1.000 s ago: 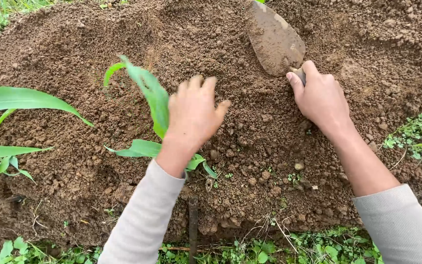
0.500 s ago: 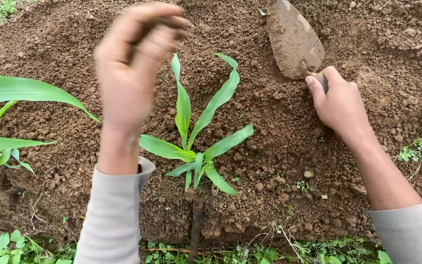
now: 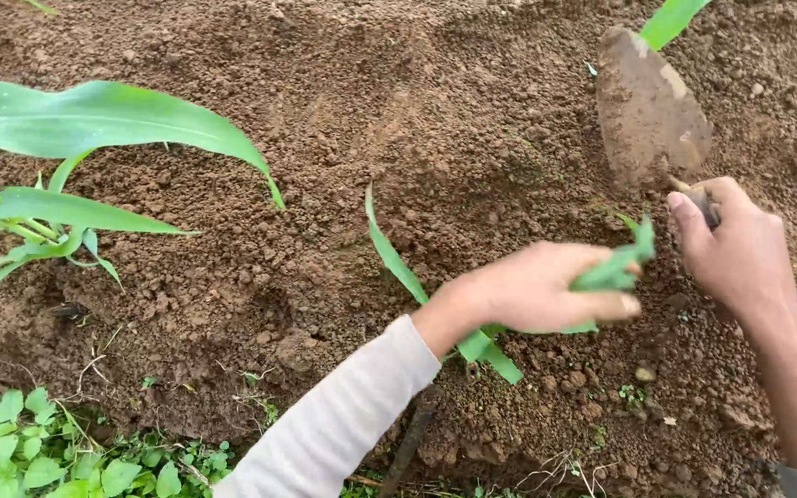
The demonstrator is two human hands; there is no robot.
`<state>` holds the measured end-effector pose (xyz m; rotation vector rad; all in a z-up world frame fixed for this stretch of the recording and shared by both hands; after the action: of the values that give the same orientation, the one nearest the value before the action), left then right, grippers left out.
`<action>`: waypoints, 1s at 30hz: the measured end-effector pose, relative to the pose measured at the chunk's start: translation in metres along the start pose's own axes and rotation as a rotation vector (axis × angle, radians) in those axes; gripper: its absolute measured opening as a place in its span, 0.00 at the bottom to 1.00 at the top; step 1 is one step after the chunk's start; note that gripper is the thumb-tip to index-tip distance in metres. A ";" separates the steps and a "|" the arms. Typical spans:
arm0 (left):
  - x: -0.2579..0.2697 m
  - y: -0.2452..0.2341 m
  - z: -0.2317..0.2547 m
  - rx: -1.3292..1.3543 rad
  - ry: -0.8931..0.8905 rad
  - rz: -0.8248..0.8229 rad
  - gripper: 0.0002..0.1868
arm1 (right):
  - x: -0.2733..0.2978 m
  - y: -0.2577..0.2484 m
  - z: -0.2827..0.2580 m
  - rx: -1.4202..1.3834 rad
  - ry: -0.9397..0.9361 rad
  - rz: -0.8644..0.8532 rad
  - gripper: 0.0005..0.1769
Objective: The person uses a hand trowel to loosen soil around small corn plants and removes surrounding weeds by hand. The person repeatedly digs into the soil, pulls out unwanted plants, and pats the earth around the base of the corn seedlings.
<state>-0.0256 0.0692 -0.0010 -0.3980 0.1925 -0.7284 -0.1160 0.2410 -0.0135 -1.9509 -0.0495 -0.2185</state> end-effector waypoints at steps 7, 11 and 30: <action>0.064 0.005 0.055 -0.129 -0.161 -0.316 0.68 | -0.035 0.022 -0.096 -0.169 -0.198 0.040 0.13; 0.070 0.005 0.027 0.512 0.107 0.089 0.49 | -0.063 0.051 -0.169 0.233 -0.342 0.097 0.16; 0.201 -0.106 -0.100 -0.730 -0.453 0.699 0.20 | 0.038 0.091 -0.200 0.270 -0.307 -0.101 0.18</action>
<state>0.0267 -0.1677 -0.0542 -1.1073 0.1482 0.1595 -0.0925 0.0197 -0.0167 -1.6988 -0.3621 0.0234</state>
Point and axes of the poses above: each hand's wrist, its own x-axis away from the middle knuckle, its own y-axis out of the palm, z = x × y, the point moved 6 cm from there along -x, towards the middle knuckle, and after that the axes turned 9 degrees about y, right-handed, at the moved point
